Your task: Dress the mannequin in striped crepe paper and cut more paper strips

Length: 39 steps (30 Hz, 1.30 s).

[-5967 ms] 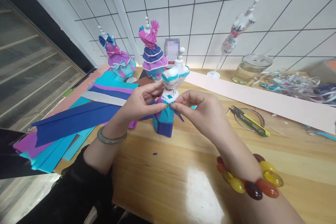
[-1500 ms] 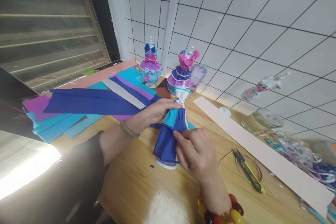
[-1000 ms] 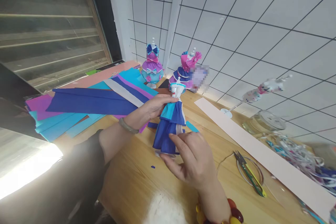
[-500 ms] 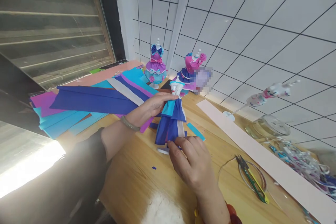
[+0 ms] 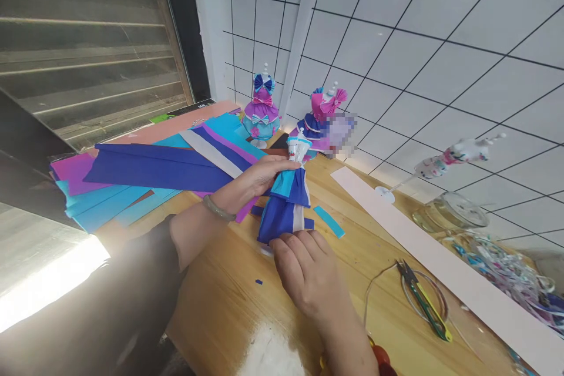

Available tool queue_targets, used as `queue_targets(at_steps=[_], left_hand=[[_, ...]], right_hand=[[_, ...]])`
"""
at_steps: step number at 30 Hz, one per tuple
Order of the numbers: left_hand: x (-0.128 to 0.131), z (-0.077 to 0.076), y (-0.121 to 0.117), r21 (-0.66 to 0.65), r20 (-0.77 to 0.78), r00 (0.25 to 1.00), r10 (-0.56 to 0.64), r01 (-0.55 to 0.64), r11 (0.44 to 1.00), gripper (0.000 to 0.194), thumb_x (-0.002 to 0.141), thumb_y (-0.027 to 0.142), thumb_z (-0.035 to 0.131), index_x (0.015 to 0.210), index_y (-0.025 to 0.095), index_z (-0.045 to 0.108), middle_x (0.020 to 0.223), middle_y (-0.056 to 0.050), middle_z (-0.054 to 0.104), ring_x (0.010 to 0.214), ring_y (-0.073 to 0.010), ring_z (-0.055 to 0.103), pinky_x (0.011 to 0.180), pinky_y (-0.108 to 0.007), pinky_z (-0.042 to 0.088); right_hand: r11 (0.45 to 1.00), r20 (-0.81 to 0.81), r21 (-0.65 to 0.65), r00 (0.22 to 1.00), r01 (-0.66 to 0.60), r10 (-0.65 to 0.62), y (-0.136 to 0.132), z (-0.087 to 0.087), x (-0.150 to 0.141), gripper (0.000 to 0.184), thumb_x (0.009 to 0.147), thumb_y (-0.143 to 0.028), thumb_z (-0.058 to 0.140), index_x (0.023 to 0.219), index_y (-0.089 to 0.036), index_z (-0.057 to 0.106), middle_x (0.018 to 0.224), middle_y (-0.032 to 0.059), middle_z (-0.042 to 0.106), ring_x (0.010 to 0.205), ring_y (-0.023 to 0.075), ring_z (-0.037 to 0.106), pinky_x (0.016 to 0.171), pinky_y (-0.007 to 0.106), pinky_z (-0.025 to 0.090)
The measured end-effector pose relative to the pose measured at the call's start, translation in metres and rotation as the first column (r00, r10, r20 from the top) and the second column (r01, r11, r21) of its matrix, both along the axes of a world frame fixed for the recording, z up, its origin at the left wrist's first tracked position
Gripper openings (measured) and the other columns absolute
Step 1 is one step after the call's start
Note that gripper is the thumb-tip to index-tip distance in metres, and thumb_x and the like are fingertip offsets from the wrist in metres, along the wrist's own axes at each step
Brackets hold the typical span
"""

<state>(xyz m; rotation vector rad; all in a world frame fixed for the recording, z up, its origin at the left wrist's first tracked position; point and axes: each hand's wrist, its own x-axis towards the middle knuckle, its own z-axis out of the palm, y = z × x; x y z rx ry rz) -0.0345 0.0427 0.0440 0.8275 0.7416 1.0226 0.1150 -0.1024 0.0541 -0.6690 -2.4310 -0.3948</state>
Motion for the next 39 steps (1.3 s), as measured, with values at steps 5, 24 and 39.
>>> queue_targets(at_steps=[5,24,39], left_hand=[[0.0,0.007,-0.005,-0.001,-0.013,1.0,0.006,-0.006,1.0,0.014,0.068,0.02,0.074,0.074,0.011,0.065,0.064,-0.002,0.064,0.055,-0.0103,0.058,0.059,-0.026,0.044],[-0.003,0.007,-0.003,0.03,0.044,0.999,0.011,-0.012,0.999,0.021,0.064,0.019,0.075,0.081,0.01,0.067,0.073,-0.005,0.068,0.063,-0.0111,0.061,0.063,-0.024,0.047],[0.019,0.028,-0.046,0.267,-0.043,0.96,-0.276,0.277,0.923,0.053,0.061,0.027,0.079,0.11,0.016,0.061,0.099,-0.007,0.067,0.088,-0.0164,0.063,0.08,-0.027,0.047]], right_hand=[[0.999,0.082,0.048,0.996,0.022,-0.026,0.0,-0.001,-0.002,0.03,0.082,-0.007,0.054,0.112,-0.012,0.055,0.076,0.0057,0.062,0.069,0.0169,0.051,0.06,0.033,0.04],[0.999,-0.018,0.051,1.0,-0.004,0.005,0.002,0.003,-0.011,0.009,0.078,-0.005,0.059,0.08,-0.014,0.062,0.056,-0.0001,0.053,0.054,0.0128,0.046,0.052,0.029,0.037],[0.662,-0.638,-0.739,0.45,-0.128,-0.625,0.027,0.0,0.03,0.04,0.077,-0.038,0.066,0.114,-0.023,0.06,0.097,0.0077,0.068,0.089,0.0199,0.064,0.073,0.036,0.054]])
